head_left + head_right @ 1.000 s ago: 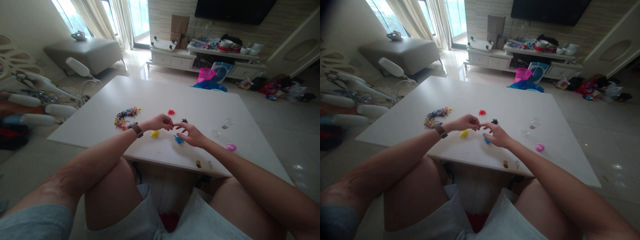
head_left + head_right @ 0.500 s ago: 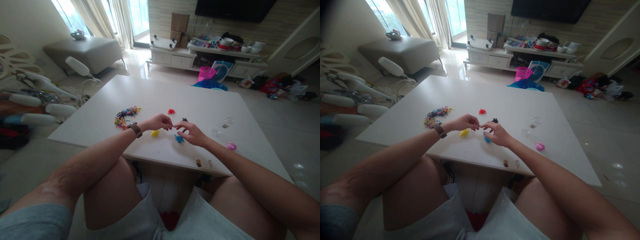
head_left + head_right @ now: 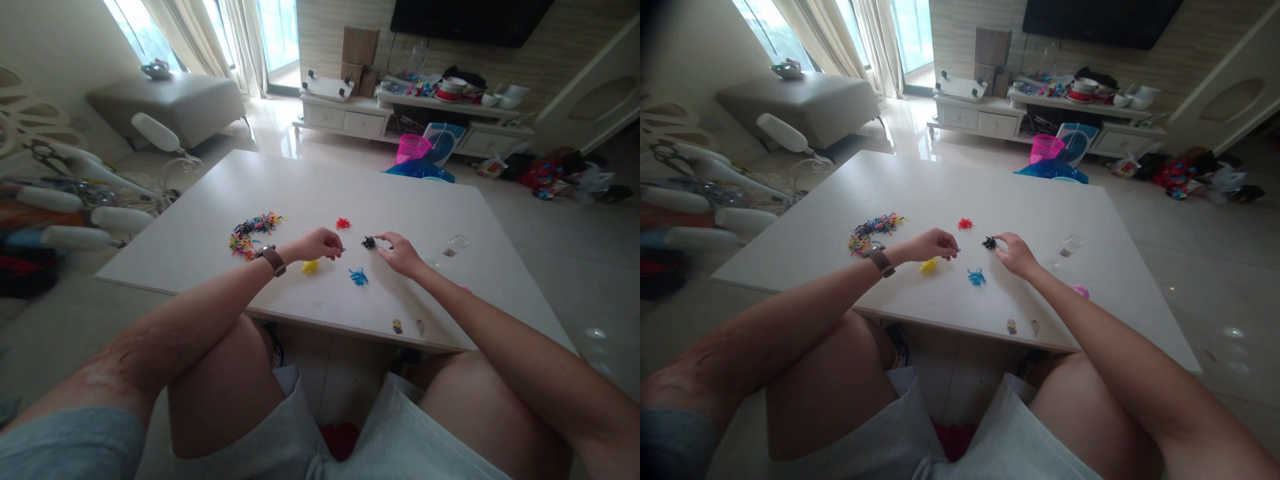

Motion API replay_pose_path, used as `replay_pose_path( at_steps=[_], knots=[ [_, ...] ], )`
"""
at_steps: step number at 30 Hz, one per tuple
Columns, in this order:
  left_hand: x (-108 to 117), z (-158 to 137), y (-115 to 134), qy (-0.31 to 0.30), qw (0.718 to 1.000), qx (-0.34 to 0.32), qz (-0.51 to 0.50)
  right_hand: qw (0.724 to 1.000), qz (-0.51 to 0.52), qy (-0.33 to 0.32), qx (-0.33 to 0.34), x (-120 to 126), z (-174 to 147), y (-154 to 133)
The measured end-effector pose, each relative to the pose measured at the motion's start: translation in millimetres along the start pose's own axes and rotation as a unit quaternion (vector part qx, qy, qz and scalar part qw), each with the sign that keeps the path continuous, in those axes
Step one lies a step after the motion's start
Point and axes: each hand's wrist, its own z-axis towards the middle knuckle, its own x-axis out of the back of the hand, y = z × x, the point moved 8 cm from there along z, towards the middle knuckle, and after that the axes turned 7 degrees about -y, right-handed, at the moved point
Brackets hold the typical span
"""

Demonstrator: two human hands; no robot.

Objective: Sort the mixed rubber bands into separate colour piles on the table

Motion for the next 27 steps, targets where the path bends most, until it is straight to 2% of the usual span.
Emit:
replay_pose_path(
  at_steps=[4,8,11,17,21,27],
  knots=[
    [-1.4,0.2,-0.1,-0.006,1.0,0.0,0.011,0.999,-0.018,-0.02,0.018,-7.6,0.7,15.0],
    [-1.9,0.2,0.4,-0.011,1.0,-0.001,0.016,0.998,-0.035,-0.036,0.049,-15.5,0.6,9.9],
    [-2.0,0.4,-0.5,-0.011,1.0,0.0,0.02,0.996,-0.053,-0.047,0.045,-20.5,0.7,8.9],
    [-3.5,0.9,-2.5,-0.015,1.0,-0.002,0.019,0.997,-0.054,-0.03,0.037,-12.7,0.2,6.8],
    [-4.2,-0.3,-0.6,-0.016,1.0,0.006,0.019,0.997,-0.039,-0.015,0.072,-3.6,-1.7,-15.7],
    [-4.8,-0.9,1.9,-0.018,1.0,0.001,0.014,0.981,-0.004,-0.083,0.177,-12.2,-14.0,-78.4]
  ],
)
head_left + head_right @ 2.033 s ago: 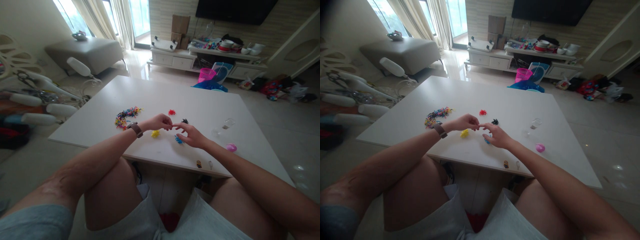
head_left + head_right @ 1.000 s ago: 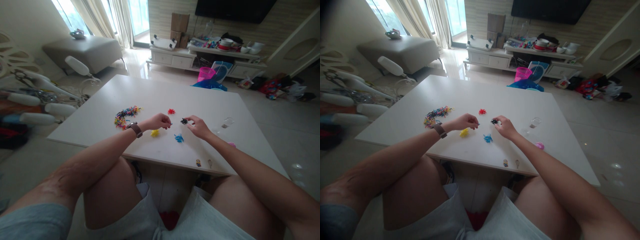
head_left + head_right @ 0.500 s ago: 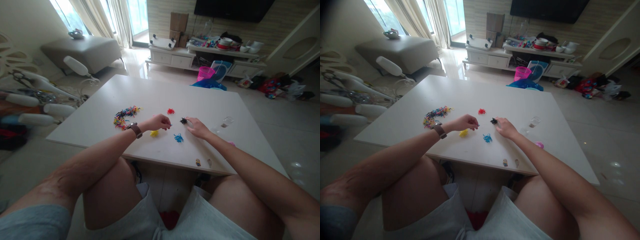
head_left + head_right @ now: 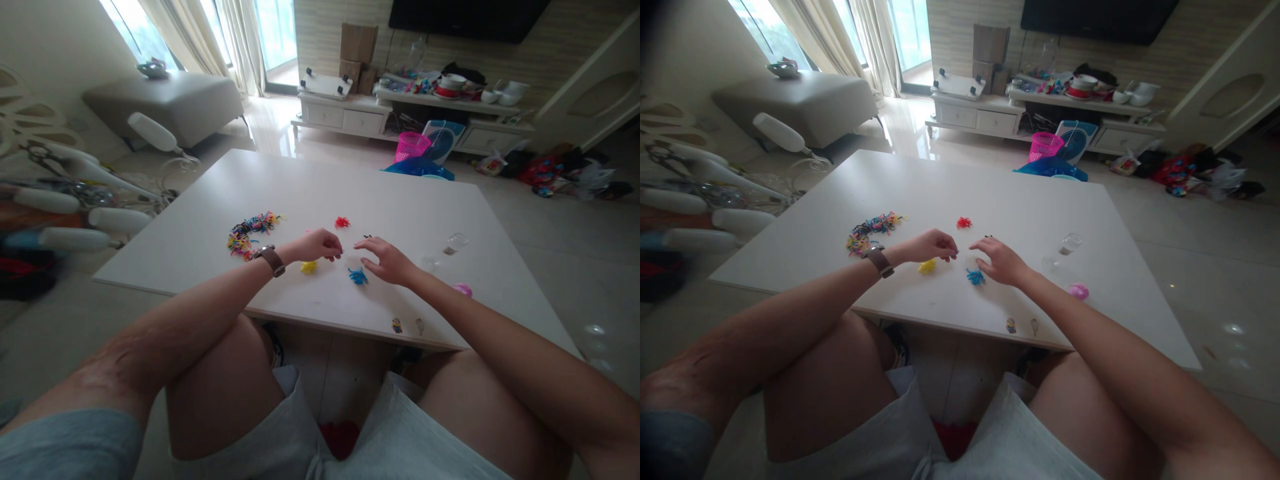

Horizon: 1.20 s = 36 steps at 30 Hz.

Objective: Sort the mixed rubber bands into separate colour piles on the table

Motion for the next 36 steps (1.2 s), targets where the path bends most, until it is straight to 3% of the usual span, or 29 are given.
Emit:
replay_pose_path(
  at_steps=[6,20,36],
  knots=[
    [-0.2,0.6,-0.1,-0.002,1.0,0.001,0.0,0.997,0.0,-0.054,0.046,-11.5,2.8,-34.2],
    [-2.3,0.6,-0.8,-0.003,1.0,0.008,-0.026,0.998,0.003,-0.059,0.033,-13.2,0.8,-28.7],
    [-2.0,-0.1,0.7,-0.003,1.0,-0.003,-0.01,0.995,-0.001,-0.069,0.073,-15.5,-0.3,-36.2]
  ],
)
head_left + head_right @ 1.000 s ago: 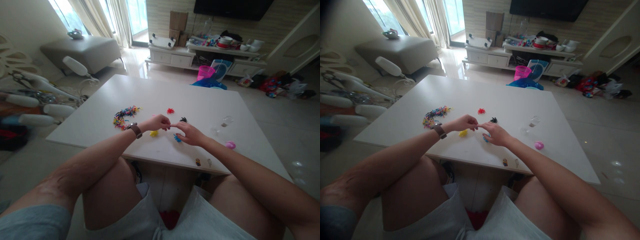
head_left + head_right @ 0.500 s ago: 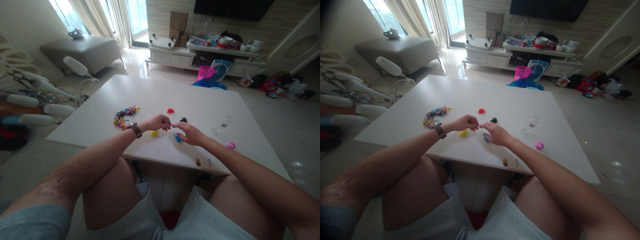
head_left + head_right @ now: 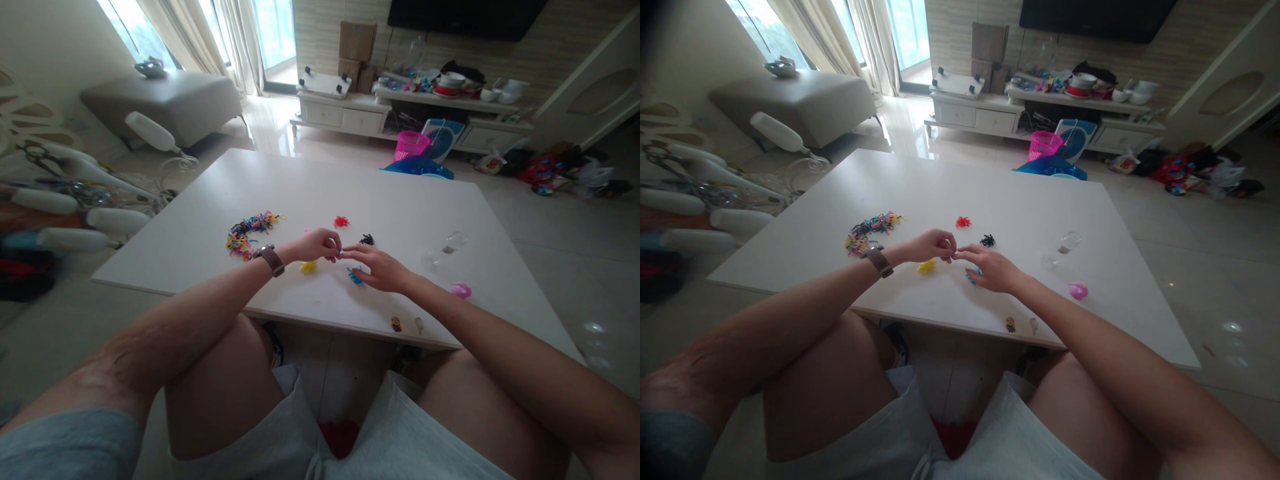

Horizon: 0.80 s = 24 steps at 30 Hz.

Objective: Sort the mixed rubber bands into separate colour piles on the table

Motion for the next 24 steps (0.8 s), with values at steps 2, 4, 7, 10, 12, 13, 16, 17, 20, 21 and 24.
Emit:
replay_pose_path(
  at_steps=[2,4,7,10,12,13,16,17,20,21,24],
  knots=[
    [0.6,0.5,-0.6,0.002,1.0,-0.001,0.004,1.0,0.003,-0.004,0.0,-0.7,0.4,-1.0],
    [1.1,0.9,-0.9,0.004,1.0,-0.002,0.009,1.0,0.004,-0.009,-0.003,-2.6,0.7,-0.7],
    [1.5,1.5,-0.8,0.005,1.0,-0.005,0.013,1.0,0.004,-0.014,-0.009,-4.8,0.7,0.7],
    [1.7,1.8,-0.9,0.005,1.0,-0.008,0.011,1.0,0.002,-0.012,-0.011,-4.6,0.6,0.8],
    [2.2,1.7,-0.7,0.008,1.0,-0.01,0.012,1.0,0.004,-0.014,-0.01,-4.1,0.8,-0.3],
    [2.5,1.6,-0.6,0.01,1.0,-0.011,0.012,1.0,0.005,-0.016,-0.011,-4.1,1.0,-0.8],
    [2.4,0.9,-0.4,0.01,1.0,-0.009,0.012,1.0,0.008,-0.018,-0.01,-4.3,1.3,-1.5],
    [2.2,0.6,0.0,0.01,1.0,-0.008,0.011,1.0,0.007,-0.017,-0.009,-4.6,1.3,-1.3],
    [1.4,-0.1,1.6,0.009,1.0,-0.009,0.004,1.0,0.003,-0.014,-0.006,-5.8,0.7,0.5],
    [1.1,-0.2,2.1,0.009,1.0,-0.009,0.001,1.0,0.002,-0.012,-0.005,-6.1,0.5,1.1],
    [0.4,0.0,2.1,0.008,1.0,-0.008,-0.005,1.0,0.0,-0.007,-0.003,-5.5,0.1,1.5]
  ],
)
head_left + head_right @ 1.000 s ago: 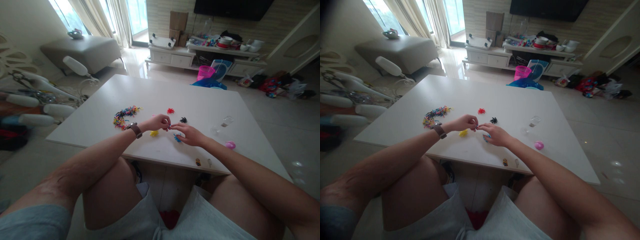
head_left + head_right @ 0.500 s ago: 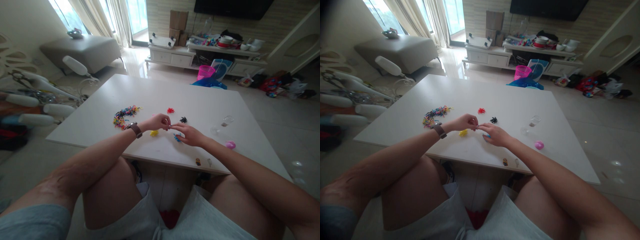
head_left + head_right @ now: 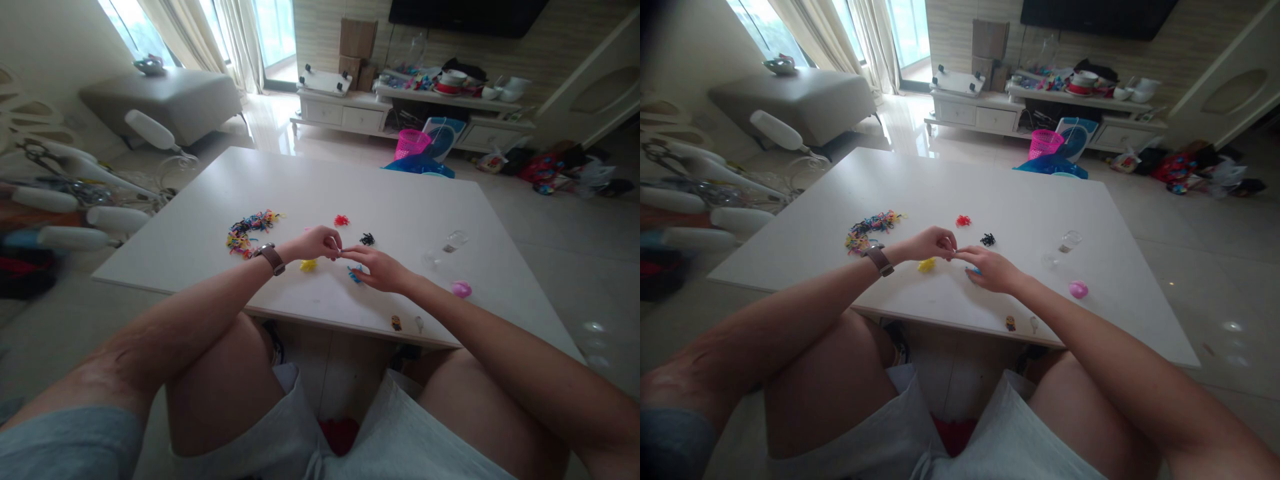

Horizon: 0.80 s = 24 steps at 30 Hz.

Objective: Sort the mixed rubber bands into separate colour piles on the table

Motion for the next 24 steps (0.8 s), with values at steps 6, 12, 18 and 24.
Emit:
replay_pose_path(
  at_steps=[6,12,18,24],
  knots=[
    [1.4,1.6,-0.2,0.002,1.0,-0.004,-0.01,0.999,0.002,0.046,0.001,12.2,0.5,-5.4],
    [5.0,1.1,-1.3,0.015,1.0,0.01,0.007,0.995,0.018,0.092,-0.032,20.7,-0.1,1.9],
    [10.3,1.5,-4.3,0.033,0.999,0.001,0.02,0.997,0.014,0.031,-0.068,15.3,-1.6,14.7],
    [14.2,1.7,-7.3,0.043,0.998,-0.003,0.04,0.995,0.041,-0.039,-0.083,4.5,-4.4,22.4]
  ],
)
